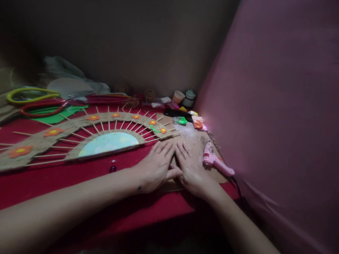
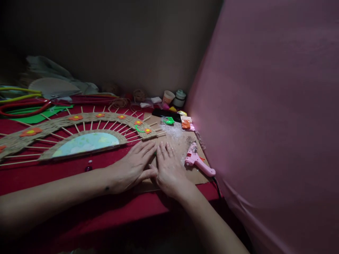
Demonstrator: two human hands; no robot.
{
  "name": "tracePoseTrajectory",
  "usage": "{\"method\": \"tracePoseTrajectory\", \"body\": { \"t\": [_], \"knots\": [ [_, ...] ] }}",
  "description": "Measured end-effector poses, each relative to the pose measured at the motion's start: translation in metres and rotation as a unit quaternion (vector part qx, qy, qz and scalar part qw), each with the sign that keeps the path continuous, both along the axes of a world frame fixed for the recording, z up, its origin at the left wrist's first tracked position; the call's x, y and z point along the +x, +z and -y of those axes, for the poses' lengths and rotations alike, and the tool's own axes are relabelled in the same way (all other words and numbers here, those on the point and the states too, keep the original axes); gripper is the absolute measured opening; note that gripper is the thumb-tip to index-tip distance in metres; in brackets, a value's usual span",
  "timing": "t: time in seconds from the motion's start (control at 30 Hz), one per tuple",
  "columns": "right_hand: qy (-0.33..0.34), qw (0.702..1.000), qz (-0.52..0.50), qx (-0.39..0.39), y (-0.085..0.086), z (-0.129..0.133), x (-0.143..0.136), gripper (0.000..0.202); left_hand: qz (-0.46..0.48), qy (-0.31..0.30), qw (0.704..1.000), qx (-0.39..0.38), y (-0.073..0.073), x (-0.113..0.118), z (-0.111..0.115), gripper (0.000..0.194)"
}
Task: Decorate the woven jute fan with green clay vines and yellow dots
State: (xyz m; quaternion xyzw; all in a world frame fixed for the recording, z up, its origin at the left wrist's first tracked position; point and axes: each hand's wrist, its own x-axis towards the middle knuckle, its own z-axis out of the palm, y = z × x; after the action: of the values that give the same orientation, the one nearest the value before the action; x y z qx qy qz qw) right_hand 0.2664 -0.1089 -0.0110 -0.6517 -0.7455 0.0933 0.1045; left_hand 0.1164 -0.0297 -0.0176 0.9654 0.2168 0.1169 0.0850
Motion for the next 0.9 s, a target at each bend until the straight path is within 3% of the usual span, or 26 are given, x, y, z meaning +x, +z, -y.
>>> {"method": "tracePoseTrajectory", "body": {
  "t": [0.23,0.43,0.63,0.83,0.9],
  "knots": [
    [-0.016,0.999,0.052,-0.002,-0.001,0.025,-0.014,0.06,-0.034,0.004,0.998,0.056,-0.011,-0.008,0.025,0.076],
    [0.004,0.996,0.091,-0.002,0.006,0.004,-0.007,0.061,-0.035,0.044,0.997,0.051,-0.011,0.001,0.006,0.072],
    [-0.017,0.995,0.094,0.021,-0.003,0.025,-0.02,0.063,-0.021,-0.015,0.997,0.077,-0.016,-0.013,0.026,0.081],
    [-0.007,0.994,0.11,0.013,0.001,0.009,-0.012,0.059,-0.041,0.041,0.997,0.051,-0.009,-0.003,0.011,0.07],
    [-0.008,0.993,0.111,0.031,-0.003,0.013,-0.013,0.06,-0.044,0.019,0.997,0.055,-0.009,-0.007,0.015,0.073]
  ]
}}
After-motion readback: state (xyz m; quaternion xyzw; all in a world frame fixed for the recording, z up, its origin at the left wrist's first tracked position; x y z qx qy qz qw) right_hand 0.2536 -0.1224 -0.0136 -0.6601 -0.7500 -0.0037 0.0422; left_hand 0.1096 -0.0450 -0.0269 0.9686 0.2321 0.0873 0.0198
